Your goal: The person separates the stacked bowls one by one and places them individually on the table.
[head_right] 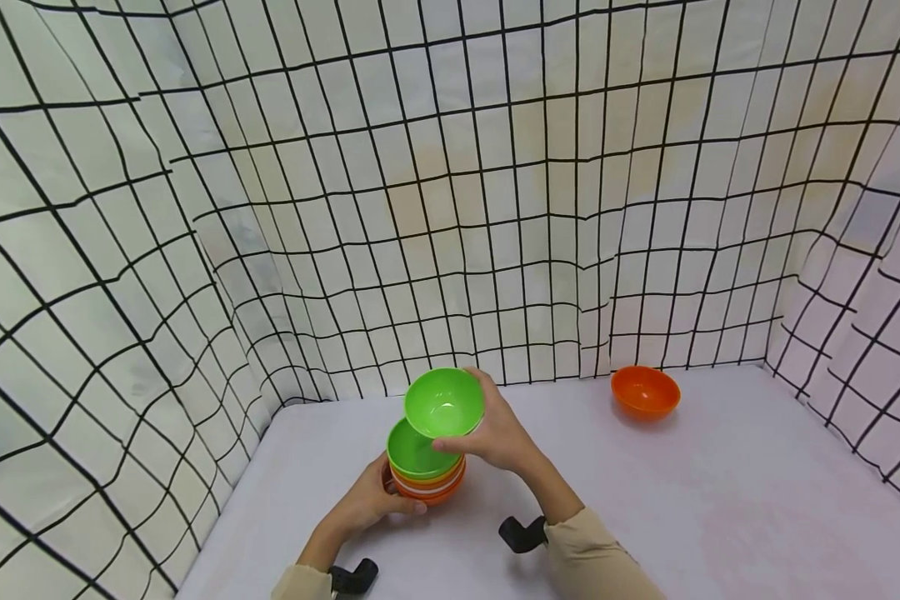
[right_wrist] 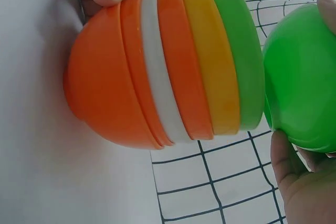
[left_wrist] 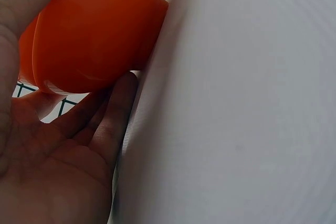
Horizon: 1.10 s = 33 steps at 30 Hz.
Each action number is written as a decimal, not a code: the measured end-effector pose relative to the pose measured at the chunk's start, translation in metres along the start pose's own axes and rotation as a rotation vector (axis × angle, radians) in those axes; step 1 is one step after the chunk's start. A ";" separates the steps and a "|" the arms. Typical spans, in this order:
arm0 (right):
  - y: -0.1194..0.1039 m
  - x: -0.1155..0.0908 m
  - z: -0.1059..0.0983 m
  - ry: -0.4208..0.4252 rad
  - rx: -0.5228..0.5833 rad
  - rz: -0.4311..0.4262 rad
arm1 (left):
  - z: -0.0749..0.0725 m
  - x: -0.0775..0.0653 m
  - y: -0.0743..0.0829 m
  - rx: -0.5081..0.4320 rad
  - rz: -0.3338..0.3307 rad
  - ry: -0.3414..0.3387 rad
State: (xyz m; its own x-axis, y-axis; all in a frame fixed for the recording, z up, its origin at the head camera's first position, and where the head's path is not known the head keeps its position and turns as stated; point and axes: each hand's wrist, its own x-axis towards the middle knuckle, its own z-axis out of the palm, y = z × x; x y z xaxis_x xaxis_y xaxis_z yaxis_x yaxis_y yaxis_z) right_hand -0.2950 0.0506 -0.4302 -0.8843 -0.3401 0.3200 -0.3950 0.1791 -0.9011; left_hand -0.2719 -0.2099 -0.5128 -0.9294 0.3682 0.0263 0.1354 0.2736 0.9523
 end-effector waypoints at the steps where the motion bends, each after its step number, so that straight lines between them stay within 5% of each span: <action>1: 0.000 0.000 -0.002 0.001 0.001 0.002 | 0.000 0.000 0.001 -0.004 -0.004 0.002; 33: 0.024 0.002 -0.066 0.145 -0.085 0.158 | 0.000 0.002 -0.004 -0.044 -0.005 0.006</action>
State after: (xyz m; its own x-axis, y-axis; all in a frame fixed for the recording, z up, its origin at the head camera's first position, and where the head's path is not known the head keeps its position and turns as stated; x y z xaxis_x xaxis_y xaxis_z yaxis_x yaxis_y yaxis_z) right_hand -0.3225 0.1152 -0.4315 -0.9610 -0.1662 0.2212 -0.2629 0.2989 -0.9173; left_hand -0.2741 -0.2103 -0.5161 -0.9319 0.3618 0.0236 0.1161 0.2362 0.9647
